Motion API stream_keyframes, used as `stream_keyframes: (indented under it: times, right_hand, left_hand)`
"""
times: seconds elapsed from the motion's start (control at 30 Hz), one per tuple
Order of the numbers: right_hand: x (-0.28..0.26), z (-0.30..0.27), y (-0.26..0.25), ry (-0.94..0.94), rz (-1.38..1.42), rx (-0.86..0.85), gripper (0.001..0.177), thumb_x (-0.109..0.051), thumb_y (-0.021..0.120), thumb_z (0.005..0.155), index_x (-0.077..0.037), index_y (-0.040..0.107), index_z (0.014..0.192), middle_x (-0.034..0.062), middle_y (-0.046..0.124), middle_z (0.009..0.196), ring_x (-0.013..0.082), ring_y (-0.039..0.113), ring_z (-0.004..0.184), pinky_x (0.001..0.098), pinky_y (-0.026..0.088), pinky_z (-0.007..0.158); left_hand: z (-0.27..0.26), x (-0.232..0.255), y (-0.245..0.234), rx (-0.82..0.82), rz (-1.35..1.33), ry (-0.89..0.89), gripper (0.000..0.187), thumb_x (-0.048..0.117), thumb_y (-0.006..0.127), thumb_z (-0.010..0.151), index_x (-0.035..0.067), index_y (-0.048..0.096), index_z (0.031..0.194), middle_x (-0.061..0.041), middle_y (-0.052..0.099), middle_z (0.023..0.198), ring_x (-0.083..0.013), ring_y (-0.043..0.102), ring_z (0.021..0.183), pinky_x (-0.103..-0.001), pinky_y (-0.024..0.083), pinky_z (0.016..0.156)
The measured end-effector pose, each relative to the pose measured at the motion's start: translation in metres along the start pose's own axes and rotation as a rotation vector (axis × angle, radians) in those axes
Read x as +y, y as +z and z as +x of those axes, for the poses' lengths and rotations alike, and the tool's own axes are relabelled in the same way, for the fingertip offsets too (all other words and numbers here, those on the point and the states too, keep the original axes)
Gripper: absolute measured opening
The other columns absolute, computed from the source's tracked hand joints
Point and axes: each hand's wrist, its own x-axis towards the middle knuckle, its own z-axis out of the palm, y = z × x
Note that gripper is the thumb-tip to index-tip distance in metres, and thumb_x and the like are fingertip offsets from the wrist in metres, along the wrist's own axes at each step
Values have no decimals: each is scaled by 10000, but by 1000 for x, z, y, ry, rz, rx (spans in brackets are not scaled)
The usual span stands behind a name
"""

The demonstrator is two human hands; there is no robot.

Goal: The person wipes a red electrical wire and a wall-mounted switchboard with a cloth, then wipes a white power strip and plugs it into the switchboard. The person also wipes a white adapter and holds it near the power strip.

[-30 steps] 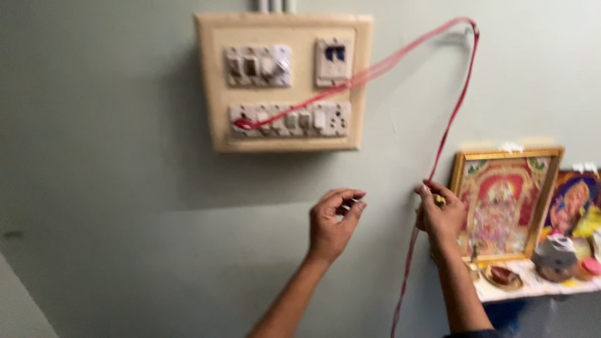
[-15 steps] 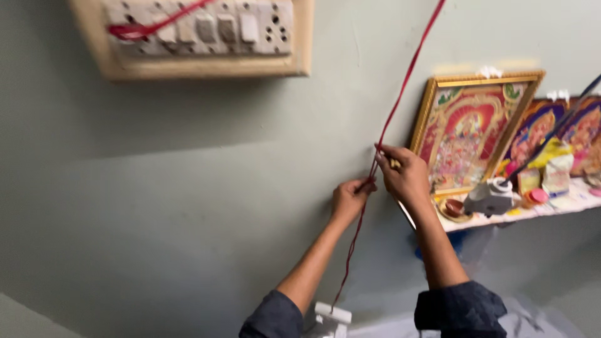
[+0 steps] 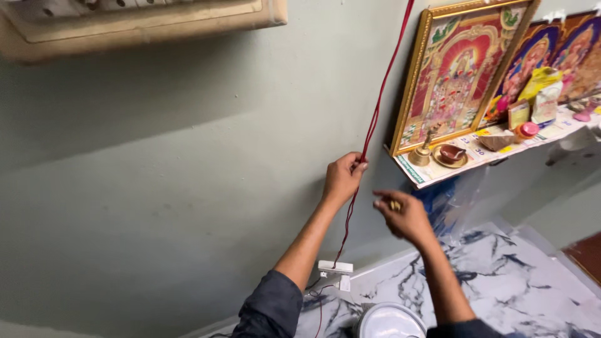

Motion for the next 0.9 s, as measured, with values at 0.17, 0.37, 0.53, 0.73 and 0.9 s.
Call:
stream_keyframes:
  times: [0.17,0.37,0.53,0.73,0.9]
  right_hand:
    - [73,-37,19,162,31,-35,300,-180,736,911,-106,759,1201,23,650,746,97,493,471,282,396,404]
    - [132,-94,14,390,169,5,341,-146,723,907,-69,732,1239,25,665,795,111,469,467,303,358,392]
    - [156,-123,-6,429,175,56,336,-130,712,907,-68,730,1237,21,720,825,104,492,469,286,362,396]
    - [180,-133,-25,395,209,37,326,-140,709,920,-34,738,1227,42,671,764,111,456,454,288,334,384]
    - [207,-128,-53,409,182,-12,346,-143,717,905,-46,729,1237,17,650,767,108,468,460,293,339,393]
  left_hand:
    - [-3,-19,9,88,-46,-45,139,115,740,908,30,727,1017,-78,769,830,-143,724,723,-294,570,682]
    - [-3,-31,28,276,-93,-4,135,102,738,912,-4,700,986,-90,764,848,-157,744,758,-301,581,710]
    - [-4,-34,48,409,-169,-41,133,101,728,919,-2,671,981,-82,754,871,-150,740,773,-286,584,730]
    - [3,-40,59,533,-296,-56,155,120,737,920,2,638,934,-38,717,836,-105,690,754,-262,563,717]
    - [12,-42,65,648,-463,-104,175,117,765,902,6,631,893,-6,669,783,-68,592,687,-234,496,640]
